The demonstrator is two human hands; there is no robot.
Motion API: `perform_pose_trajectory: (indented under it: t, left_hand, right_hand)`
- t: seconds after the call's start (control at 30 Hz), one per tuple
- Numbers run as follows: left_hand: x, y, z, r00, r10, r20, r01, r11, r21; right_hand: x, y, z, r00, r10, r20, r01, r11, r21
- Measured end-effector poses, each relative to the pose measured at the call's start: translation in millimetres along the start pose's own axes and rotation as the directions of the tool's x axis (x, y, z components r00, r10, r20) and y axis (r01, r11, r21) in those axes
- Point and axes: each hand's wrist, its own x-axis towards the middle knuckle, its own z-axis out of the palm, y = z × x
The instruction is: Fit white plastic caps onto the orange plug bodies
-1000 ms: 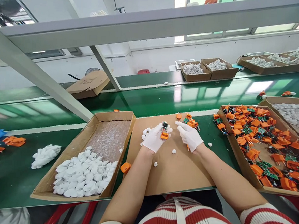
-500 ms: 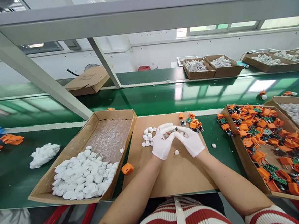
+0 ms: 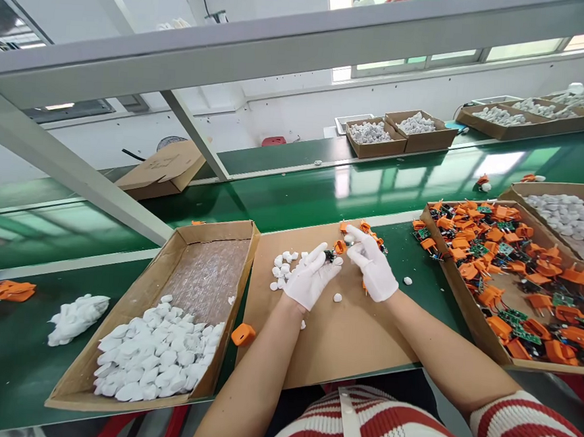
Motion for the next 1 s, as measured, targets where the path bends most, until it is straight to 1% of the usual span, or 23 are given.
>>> perform_pose_trajectory:
  t: [0.1,0.17,0.23,0.3,0.4,0.47,0.5,0.57,0.63,0.7,0.83,0.93,1.0]
  left_hand:
    - [-1,2,4,0.998,-0.062,0.000,0.062,0.995,-0.077]
    - [-3,3,6,0.994,-0.113,-0.002,0.112,0.989,-0.091]
    - [-5,4,6,0.991,-0.132,-0.027,0.130,0.989,-0.068]
    - [-5,4,5,0.991,-0.124,-0.049,0.122,0.992,-0.033]
    - [-4,5,4,0.993,-0.097,-0.064,0.095,0.995,-0.029]
    - [-3,5,4,0.995,-0.083,-0.056,0.080,0.996,-0.041]
    - [-2,6,4,0.996,-0.074,-0.052,0.071,0.996,-0.050]
    - [-1,6,5,0.997,-0.063,-0.033,0.060,0.995,-0.082]
    - [-1,5,5,0.999,-0.046,0.001,0.046,0.991,-0.127]
    - [-2,5,5,0.998,-0.022,0.054,0.029,0.990,-0.138]
    - [-3,1,4,0.988,-0.005,0.156,0.015,0.998,-0.061]
    - [-2,-4,3,0.980,-0.005,0.198,0.010,1.000,-0.021]
    - [-2,-7,2,0.978,-0.005,0.211,0.003,1.000,0.007]
  right_hand:
    - [6,-2,-4,0.995,0.081,-0.063,-0.070,0.985,0.155]
    - [7,-6,-5,0.986,0.150,-0.073,-0.136,0.975,0.175]
    - [6,-9,-4,0.977,0.207,-0.061,-0.196,0.970,0.145]
    - [4,-11,-2,0.978,0.203,-0.040,-0.197,0.972,0.132]
    - [1,-12,-2,0.984,0.174,0.029,-0.176,0.961,0.213]
    - [0,-12,-3,0.970,0.215,0.113,-0.238,0.939,0.249]
    - [-1,-13,-4,0.959,0.248,0.135,-0.275,0.930,0.244]
    - [-2,-16,-5,0.946,0.299,0.123,-0.319,0.929,0.190]
    - [-2,-18,-6,0.951,0.304,0.059,-0.310,0.938,0.158]
    - [-2,-19,-6,0.960,0.278,0.031,-0.279,0.948,0.154]
    - [-4,-18,-2,0.976,0.204,0.081,-0.211,0.973,0.090]
    - [-9,-18,3,0.983,0.155,0.098,-0.162,0.984,0.071]
    - [-12,-17,4,0.985,0.134,0.104,-0.136,0.990,0.019]
